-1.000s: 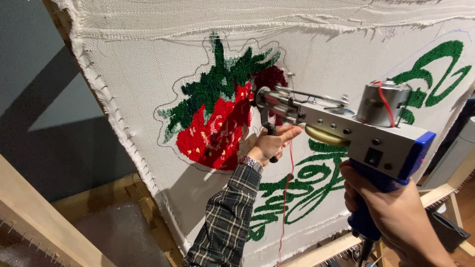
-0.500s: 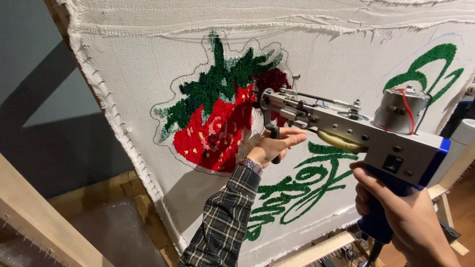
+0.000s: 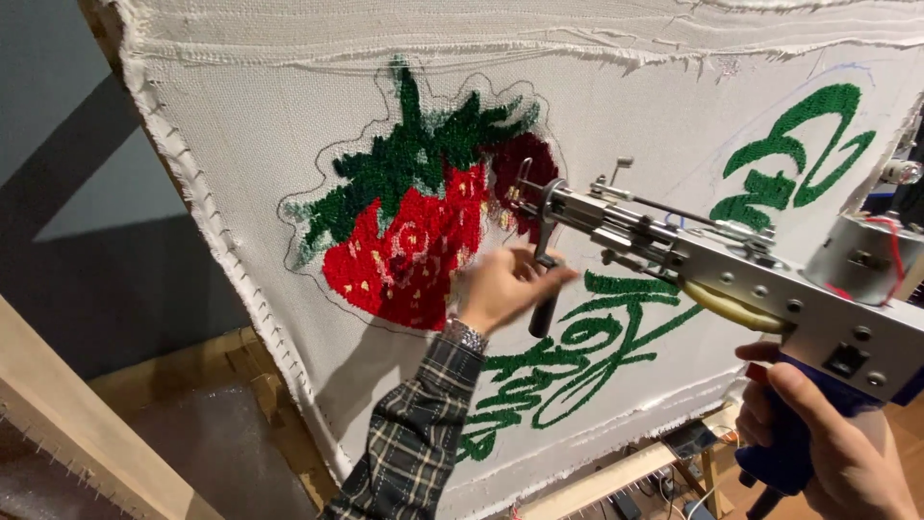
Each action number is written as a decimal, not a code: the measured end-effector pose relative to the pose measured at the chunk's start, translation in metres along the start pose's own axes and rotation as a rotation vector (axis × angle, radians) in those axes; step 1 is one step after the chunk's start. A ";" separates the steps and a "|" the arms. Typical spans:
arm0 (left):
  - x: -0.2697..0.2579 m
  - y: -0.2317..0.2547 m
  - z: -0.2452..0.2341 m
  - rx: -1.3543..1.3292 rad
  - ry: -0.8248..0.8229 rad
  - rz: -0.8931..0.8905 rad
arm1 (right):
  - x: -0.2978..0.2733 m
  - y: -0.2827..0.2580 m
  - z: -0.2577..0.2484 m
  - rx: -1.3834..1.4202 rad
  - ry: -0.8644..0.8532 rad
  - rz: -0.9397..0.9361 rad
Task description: Threading a tufting gun with red yarn and using it to create a strawberry design on a canvas.
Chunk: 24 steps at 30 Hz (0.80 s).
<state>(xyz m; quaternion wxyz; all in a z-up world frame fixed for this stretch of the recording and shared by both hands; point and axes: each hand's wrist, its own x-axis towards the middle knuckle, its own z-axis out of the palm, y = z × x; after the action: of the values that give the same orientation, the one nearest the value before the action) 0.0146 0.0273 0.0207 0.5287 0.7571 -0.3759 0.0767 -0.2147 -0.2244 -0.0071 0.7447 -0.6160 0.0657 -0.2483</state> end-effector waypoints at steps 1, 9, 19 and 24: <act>0.004 -0.003 -0.008 0.000 0.000 -0.001 | 0.006 0.011 -0.015 0.000 -0.001 0.000; 0.043 -0.029 -0.046 0.430 0.788 0.505 | 0.004 0.025 -0.044 0.016 0.001 0.064; 0.038 -0.034 -0.041 0.407 0.917 0.559 | -0.012 0.013 -0.037 0.016 0.054 0.117; 0.012 -0.022 -0.039 0.298 0.795 0.588 | -0.019 0.012 -0.036 0.068 0.007 0.098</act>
<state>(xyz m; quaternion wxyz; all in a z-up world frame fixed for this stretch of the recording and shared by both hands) 0.0487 0.0579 0.0272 0.4734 0.5989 -0.3278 0.5566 -0.2419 -0.2460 -0.0309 0.7764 -0.5853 0.0901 -0.2158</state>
